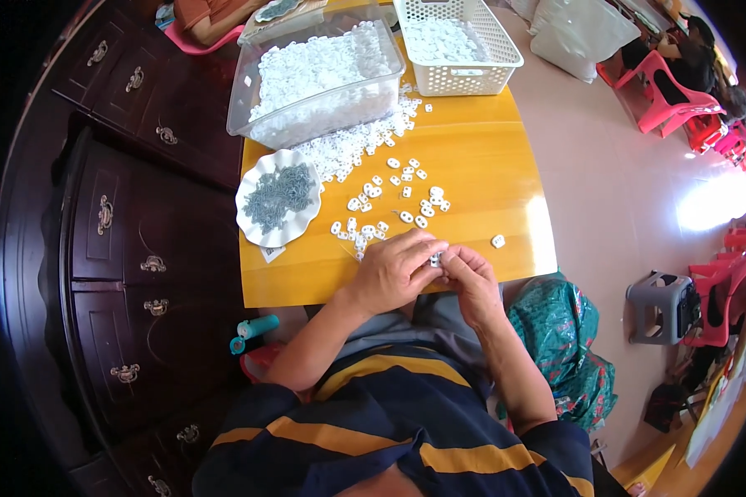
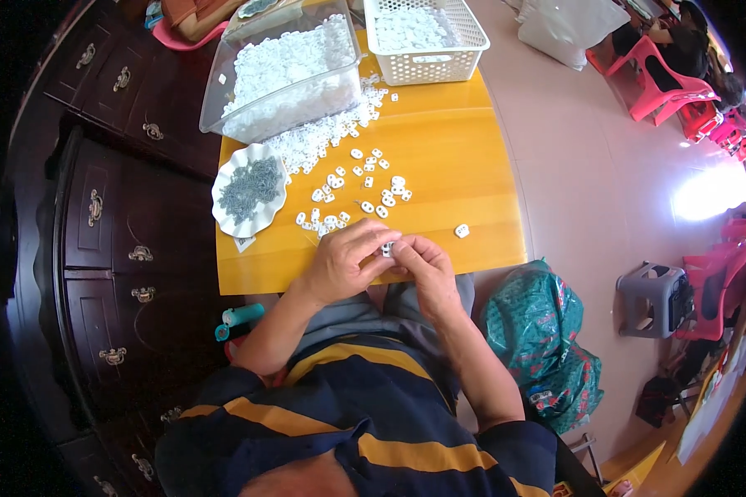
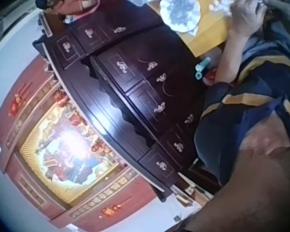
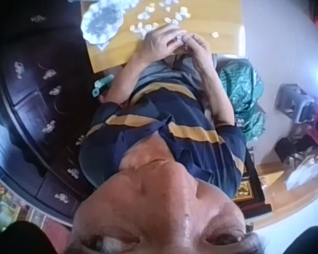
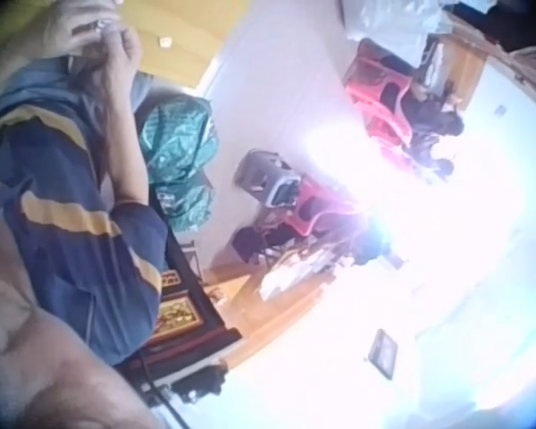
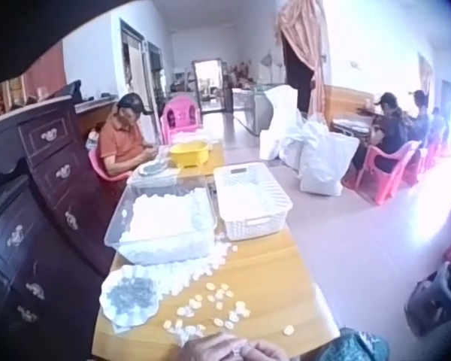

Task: Assembling small white plastic components manually at a workbench.

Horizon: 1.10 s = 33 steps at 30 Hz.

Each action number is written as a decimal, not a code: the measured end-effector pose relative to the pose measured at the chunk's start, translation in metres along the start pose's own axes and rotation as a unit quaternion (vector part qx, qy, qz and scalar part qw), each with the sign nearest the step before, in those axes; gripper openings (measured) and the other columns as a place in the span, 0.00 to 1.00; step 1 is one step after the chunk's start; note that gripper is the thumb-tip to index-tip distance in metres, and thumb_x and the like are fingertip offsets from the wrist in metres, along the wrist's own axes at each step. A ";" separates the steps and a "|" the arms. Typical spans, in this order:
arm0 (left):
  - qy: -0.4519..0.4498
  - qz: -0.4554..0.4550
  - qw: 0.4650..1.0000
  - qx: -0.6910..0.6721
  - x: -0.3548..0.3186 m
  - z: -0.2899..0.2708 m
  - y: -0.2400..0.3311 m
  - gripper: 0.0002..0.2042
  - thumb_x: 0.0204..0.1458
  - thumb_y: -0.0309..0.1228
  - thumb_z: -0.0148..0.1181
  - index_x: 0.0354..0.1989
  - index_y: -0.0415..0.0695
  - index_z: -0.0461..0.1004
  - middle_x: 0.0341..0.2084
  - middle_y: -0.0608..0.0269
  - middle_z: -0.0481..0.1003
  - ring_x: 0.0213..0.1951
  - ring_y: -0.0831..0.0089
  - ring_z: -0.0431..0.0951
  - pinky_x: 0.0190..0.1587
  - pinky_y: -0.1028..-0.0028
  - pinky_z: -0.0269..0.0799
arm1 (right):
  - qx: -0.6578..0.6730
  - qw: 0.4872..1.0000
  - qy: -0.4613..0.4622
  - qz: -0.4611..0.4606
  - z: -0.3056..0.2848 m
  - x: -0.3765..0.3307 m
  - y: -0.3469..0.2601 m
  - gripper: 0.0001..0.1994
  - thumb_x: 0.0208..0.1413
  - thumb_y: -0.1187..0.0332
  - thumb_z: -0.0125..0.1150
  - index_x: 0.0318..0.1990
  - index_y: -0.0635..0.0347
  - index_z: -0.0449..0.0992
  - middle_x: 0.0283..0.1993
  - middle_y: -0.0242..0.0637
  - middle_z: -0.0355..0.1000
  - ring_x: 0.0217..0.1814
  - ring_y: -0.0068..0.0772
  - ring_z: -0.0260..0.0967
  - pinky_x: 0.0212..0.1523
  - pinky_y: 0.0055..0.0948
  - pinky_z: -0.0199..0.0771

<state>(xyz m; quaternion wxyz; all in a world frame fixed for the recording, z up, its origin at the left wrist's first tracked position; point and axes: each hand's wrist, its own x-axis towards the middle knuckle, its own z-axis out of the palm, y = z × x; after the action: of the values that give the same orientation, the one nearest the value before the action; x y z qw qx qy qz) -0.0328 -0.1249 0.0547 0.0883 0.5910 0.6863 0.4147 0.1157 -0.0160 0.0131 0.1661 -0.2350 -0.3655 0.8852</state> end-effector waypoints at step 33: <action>0.043 0.017 0.991 -0.123 -0.026 -0.013 -0.009 0.18 0.46 0.24 0.75 0.46 0.39 0.79 0.34 0.57 0.79 0.28 0.65 0.81 0.30 0.70 0.78 | -0.057 0.998 0.019 -0.036 0.034 -0.021 0.009 0.08 0.69 0.70 0.59 0.40 0.64 0.82 0.35 0.28 0.78 0.36 0.16 0.71 0.41 0.21 0.71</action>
<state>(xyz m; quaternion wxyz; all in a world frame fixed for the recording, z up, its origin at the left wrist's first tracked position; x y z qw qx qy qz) -0.0398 -0.1538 0.0472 0.1235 0.5691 0.6232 0.5220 0.1143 -0.0514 0.0339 0.1912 -0.2474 -0.4203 0.8518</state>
